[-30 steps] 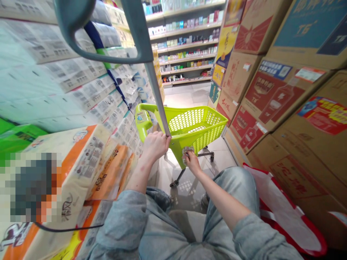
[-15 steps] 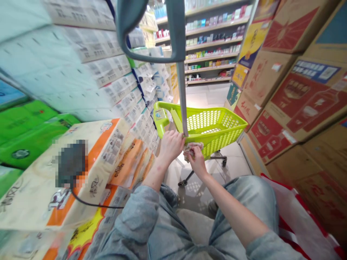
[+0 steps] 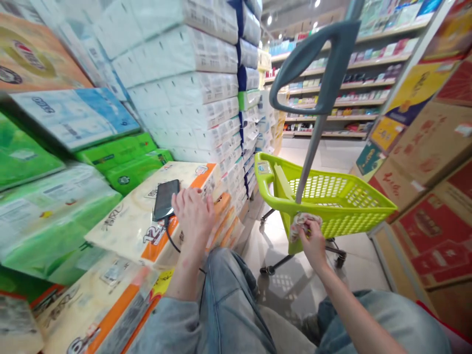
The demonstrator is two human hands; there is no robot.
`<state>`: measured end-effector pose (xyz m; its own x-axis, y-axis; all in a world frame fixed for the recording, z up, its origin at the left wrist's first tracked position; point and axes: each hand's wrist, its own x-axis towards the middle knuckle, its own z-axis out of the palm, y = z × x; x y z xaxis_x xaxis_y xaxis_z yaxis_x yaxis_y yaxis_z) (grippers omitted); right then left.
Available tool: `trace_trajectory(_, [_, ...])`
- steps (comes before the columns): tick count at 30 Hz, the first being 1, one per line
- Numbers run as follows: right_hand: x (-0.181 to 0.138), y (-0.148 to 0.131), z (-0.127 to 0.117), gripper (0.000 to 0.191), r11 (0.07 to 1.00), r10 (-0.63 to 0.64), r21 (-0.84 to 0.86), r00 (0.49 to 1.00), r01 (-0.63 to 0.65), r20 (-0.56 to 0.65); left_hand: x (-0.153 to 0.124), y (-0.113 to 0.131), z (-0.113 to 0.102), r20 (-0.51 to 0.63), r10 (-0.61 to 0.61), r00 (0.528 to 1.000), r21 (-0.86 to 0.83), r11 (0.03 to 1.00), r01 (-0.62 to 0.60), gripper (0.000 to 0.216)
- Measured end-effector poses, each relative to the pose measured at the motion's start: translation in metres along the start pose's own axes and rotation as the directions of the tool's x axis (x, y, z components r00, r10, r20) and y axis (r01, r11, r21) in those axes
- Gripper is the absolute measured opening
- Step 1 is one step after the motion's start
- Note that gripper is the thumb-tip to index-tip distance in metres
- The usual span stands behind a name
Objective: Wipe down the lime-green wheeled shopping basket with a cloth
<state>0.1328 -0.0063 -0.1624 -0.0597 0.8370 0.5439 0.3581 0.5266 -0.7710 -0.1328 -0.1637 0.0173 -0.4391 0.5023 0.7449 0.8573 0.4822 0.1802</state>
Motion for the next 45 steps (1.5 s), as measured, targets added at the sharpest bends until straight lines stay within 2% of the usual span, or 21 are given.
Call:
trace_trajectory(3, [-0.001, -0.001, 0.000, 0.024, 1.000, 0.014, -0.005, 1.000, -0.014, -0.017, 0.006, -0.029, -0.010, -0.040, -0.094, 0.995, 0.069, 0.993, 0.096, 0.035])
trace_trajectory(6, [-0.001, 0.000, 0.000, 0.027, 1.000, 0.014, -0.020, 0.999, -0.015, -0.041, 0.007, -0.048, -0.011, -0.011, -0.138, 0.990, 0.093, 0.986, 0.138, 0.035])
trace_trajectory(9, [-0.002, 0.003, -0.002, 0.029, 0.999, 0.013, -0.031, 0.999, -0.014, -0.046, 0.005, -0.056, -0.007, 0.036, -0.140, 0.989, 0.099, 0.986, 0.136, 0.034])
trace_trajectory(12, [-0.004, 0.006, -0.006, 0.030, 0.999, 0.023, -0.021, 0.999, -0.023, -0.031, 0.001, -0.053, -0.004, 0.024, -0.127, 0.992, 0.103, 0.987, 0.124, 0.033])
trace_trajectory(16, [-0.008, 0.009, -0.011, 0.035, 0.998, 0.063, -0.011, 0.996, -0.064, -0.060, -0.005, -0.032, 0.001, -0.002, -0.011, 1.000, 0.008, 1.000, 0.011, 0.031])
trace_trajectory(20, [-0.002, -0.001, -0.015, 0.042, 0.996, 0.094, 0.025, 0.987, -0.091, -0.128, -0.011, 0.002, 0.012, 0.012, 0.184, 0.983, -0.216, 0.960, -0.177, 0.024])
trace_trajectory(23, [0.017, -0.020, -0.014, 0.046, 0.999, -0.009, 0.042, 0.985, 0.017, -0.174, -0.012, 0.033, 0.026, 0.028, 0.288, 0.957, -0.396, 0.883, -0.254, 0.025])
trace_trajectory(25, [0.034, -0.035, -0.011, 0.044, 0.993, -0.116, -0.031, 0.977, 0.112, -0.181, -0.009, 0.055, 0.037, 0.052, 0.371, 0.927, -0.471, 0.828, -0.305, 0.032])
trace_trajectory(29, [0.064, -0.049, 0.001, 0.037, 0.964, -0.218, -0.182, 0.967, 0.192, -0.134, -0.002, 0.098, 0.063, 0.101, 0.503, 0.858, -0.513, 0.766, -0.388, 0.044])
trace_trajectory(31, [0.072, -0.044, 0.006, 0.038, 0.960, -0.219, -0.190, 0.975, 0.207, -0.045, -0.001, 0.114, 0.075, 0.160, 0.548, 0.821, -0.489, 0.767, -0.416, 0.043])
trace_trajectory(34, [0.081, -0.025, 0.002, 0.035, 0.935, -0.242, -0.235, 0.962, 0.265, 0.123, -0.001, 0.125, 0.089, 0.237, 0.642, 0.729, -0.435, 0.741, -0.511, 0.042])
trace_trajectory(38, [0.094, 0.018, -0.025, 0.034, 0.823, -0.282, -0.457, 0.941, 0.337, 0.187, 0.004, 0.124, 0.096, 0.225, 0.723, 0.653, -0.423, 0.676, -0.604, 0.048])
trace_trajectory(41, [0.101, 0.048, -0.050, 0.036, 0.752, -0.195, -0.601, 0.962, 0.272, 0.190, 0.013, 0.126, 0.097, 0.280, 0.756, 0.591, -0.459, 0.646, -0.610, 0.054])
trace_trajectory(43, [0.101, 0.054, -0.059, 0.038, 0.786, -0.152, -0.566, 0.965, 0.249, 0.213, 0.019, 0.130, 0.098, 0.355, 0.730, 0.584, -0.449, 0.681, -0.579, 0.059])
trace_trajectory(45, [0.094, 0.045, -0.058, 0.040, 0.865, -0.111, -0.457, 0.967, 0.207, 0.228, 0.022, 0.136, 0.100, 0.422, 0.681, 0.598, -0.415, 0.732, -0.541, 0.060])
